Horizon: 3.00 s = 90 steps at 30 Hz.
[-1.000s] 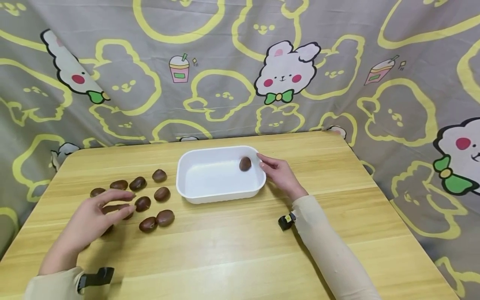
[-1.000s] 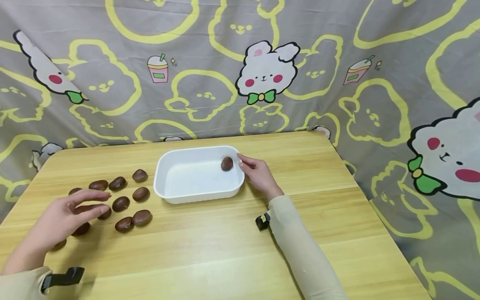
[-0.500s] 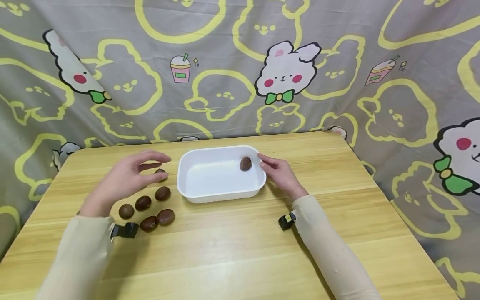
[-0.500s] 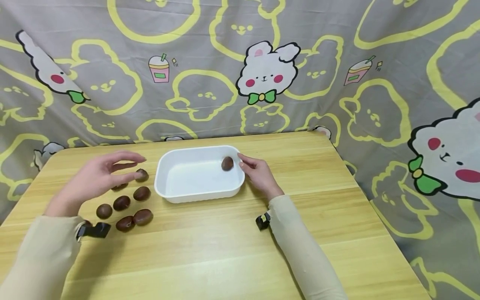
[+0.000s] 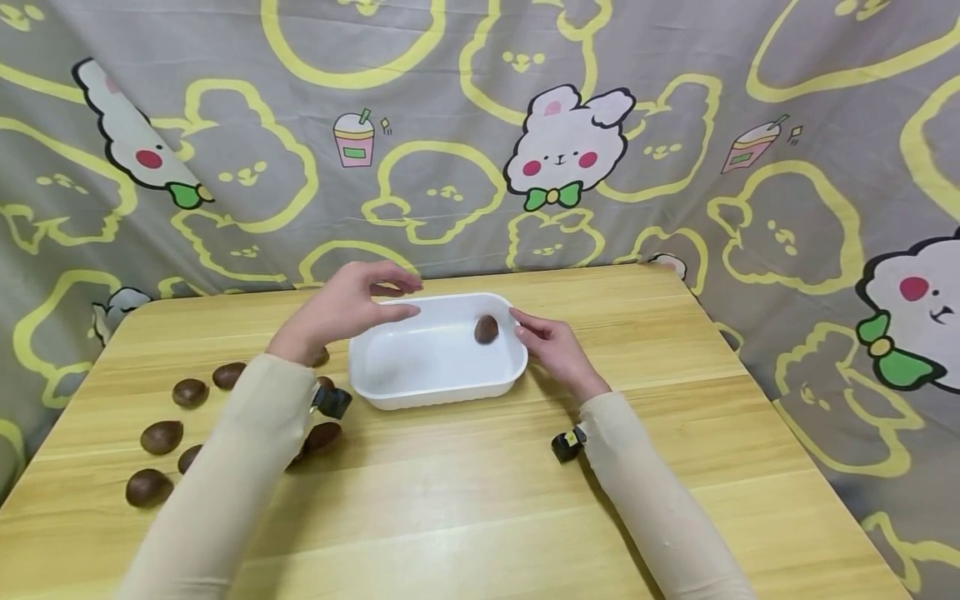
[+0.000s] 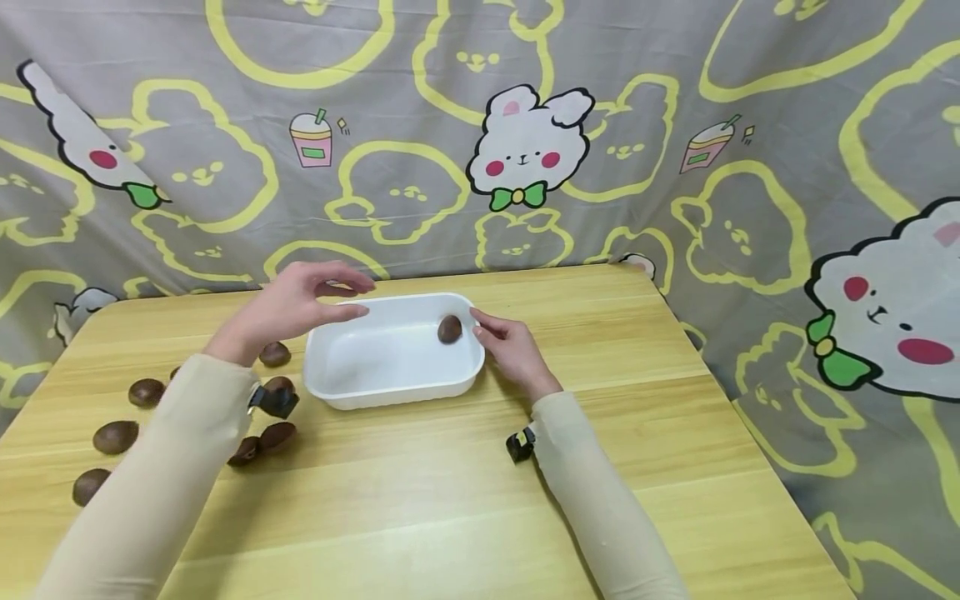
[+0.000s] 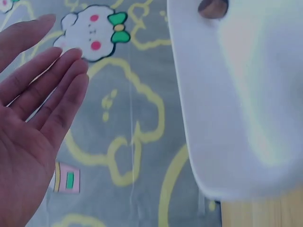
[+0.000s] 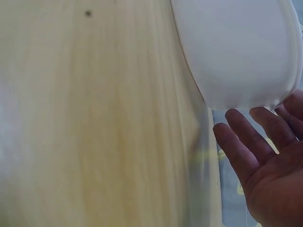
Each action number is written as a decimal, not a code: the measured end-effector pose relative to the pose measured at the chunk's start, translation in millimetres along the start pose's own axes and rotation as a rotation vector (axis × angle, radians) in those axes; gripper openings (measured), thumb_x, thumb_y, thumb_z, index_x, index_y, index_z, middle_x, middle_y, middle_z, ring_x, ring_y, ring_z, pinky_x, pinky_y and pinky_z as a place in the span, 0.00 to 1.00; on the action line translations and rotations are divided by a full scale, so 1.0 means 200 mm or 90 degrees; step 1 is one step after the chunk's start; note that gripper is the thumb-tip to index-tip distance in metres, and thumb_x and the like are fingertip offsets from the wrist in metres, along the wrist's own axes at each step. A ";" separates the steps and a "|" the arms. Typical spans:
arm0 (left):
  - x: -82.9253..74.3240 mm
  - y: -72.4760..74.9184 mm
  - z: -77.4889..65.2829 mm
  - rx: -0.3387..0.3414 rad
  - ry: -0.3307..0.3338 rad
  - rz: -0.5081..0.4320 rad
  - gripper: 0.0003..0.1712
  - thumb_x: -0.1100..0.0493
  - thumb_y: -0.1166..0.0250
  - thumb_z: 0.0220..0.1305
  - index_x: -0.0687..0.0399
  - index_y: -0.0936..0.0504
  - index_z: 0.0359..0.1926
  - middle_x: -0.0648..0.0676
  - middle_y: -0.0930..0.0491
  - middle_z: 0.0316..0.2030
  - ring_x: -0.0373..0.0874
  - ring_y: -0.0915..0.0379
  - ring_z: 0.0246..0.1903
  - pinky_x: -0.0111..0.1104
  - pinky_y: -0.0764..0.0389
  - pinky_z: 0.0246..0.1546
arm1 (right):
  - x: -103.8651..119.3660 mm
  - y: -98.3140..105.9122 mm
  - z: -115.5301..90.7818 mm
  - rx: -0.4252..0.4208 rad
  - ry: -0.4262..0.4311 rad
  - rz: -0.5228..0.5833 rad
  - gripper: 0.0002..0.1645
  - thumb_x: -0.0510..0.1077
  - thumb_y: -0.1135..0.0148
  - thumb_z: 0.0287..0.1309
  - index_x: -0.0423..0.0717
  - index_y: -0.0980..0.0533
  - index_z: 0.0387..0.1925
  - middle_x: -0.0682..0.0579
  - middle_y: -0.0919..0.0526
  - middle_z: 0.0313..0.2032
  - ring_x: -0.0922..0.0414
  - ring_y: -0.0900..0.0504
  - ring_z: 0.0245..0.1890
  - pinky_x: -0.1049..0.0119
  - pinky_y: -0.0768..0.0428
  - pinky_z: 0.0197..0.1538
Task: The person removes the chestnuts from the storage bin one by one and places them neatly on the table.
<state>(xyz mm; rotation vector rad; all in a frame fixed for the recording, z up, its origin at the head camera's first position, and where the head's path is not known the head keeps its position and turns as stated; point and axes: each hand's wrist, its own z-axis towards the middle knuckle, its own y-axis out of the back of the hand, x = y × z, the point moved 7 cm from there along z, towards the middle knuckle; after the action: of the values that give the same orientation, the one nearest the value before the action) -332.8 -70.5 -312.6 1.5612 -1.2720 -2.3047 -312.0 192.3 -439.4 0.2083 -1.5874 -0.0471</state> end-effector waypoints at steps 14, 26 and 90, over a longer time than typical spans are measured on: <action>-0.02 -0.31 0.35 0.117 0.022 0.000 0.22 0.61 0.27 0.59 0.63 0.19 0.53 0.59 0.20 0.50 0.50 0.25 0.53 0.38 0.26 0.57 | -0.03 0.03 0.00 -0.013 -0.012 -0.010 0.23 0.40 0.43 0.70 0.44 0.27 0.64 0.44 0.28 0.64 0.50 0.25 0.60 0.65 0.22 0.54; 0.09 -0.47 0.47 0.219 0.089 0.131 0.21 0.59 0.28 0.58 0.62 0.17 0.52 0.58 0.18 0.48 0.49 0.24 0.48 0.39 0.24 0.51 | -0.02 0.00 0.00 0.007 -0.016 -0.002 0.23 0.42 0.43 0.70 0.46 0.28 0.65 0.45 0.30 0.65 0.50 0.27 0.61 0.64 0.23 0.56; 0.08 -0.41 0.42 0.221 0.084 0.067 0.13 0.62 0.25 0.55 0.58 0.14 0.42 0.52 0.16 0.36 0.45 0.21 0.38 0.38 0.22 0.45 | 0.00 0.01 0.01 -0.011 -0.015 -0.045 0.23 0.43 0.43 0.71 0.49 0.27 0.65 0.49 0.29 0.65 0.54 0.28 0.62 0.65 0.26 0.58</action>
<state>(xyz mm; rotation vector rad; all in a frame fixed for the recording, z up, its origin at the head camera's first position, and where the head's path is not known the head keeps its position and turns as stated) -379.3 23.6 -367.6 1.6596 -1.7442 -1.9605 -315.1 193.8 -439.9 0.2515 -1.6017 -0.1188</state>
